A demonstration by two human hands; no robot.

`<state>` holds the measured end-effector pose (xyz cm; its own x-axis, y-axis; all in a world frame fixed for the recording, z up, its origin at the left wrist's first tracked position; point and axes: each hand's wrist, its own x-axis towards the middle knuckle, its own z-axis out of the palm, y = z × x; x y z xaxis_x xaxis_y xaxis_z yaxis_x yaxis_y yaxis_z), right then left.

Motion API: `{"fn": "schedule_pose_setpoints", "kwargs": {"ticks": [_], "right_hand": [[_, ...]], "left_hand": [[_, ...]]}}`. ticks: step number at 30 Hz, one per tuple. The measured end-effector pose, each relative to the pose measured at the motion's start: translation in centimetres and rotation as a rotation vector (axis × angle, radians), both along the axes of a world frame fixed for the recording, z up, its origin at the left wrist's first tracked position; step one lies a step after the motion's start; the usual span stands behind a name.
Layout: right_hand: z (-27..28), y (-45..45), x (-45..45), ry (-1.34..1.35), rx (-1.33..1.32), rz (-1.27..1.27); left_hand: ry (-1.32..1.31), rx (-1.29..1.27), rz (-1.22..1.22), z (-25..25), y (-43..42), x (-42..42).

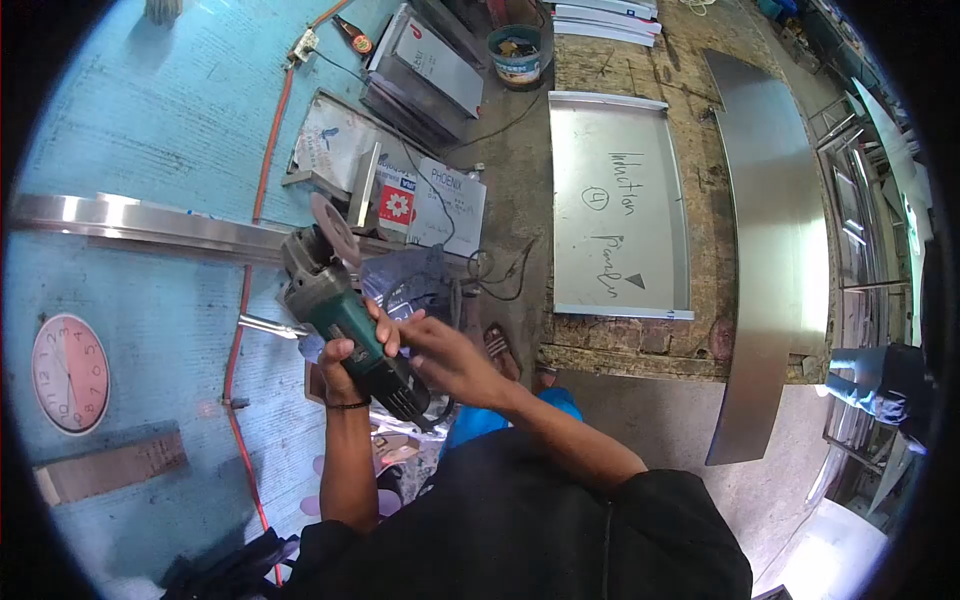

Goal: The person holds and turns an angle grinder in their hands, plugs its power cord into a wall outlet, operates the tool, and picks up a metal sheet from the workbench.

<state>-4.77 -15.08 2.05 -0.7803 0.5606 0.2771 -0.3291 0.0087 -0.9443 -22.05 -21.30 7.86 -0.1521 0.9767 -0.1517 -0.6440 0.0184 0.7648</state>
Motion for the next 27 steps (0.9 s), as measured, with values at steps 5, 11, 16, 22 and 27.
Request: {"fn": "schedule_pose_setpoints", "kwargs": {"ticks": [5, 11, 16, 22, 27], "right_hand": [[0.5, -0.6, -0.7, -0.091, 0.005, -0.004], [-3.9, 1.1, 2.1, -0.105, 0.131, -0.379], [-16.7, 2.3, -0.6, -0.931, 0.025, -0.220], [-24.5, 0.9, -5.0, -1.050, 0.257, -0.347], [-22.1, 3.1, -3.9, -0.856, -0.067, -0.098]], "left_hand": [[-0.015, 0.027, -0.017, 1.8, 1.3, -0.6], [0.043, 0.073, -0.043, 4.6, 2.8, -0.6], [0.046, 0.166, -0.144, 9.1, 3.9, 0.6], [0.120, 0.299, -0.180, 14.3, 4.9, 0.8], [0.297, 0.374, -0.184, 18.1, 5.0, -1.4]]}}
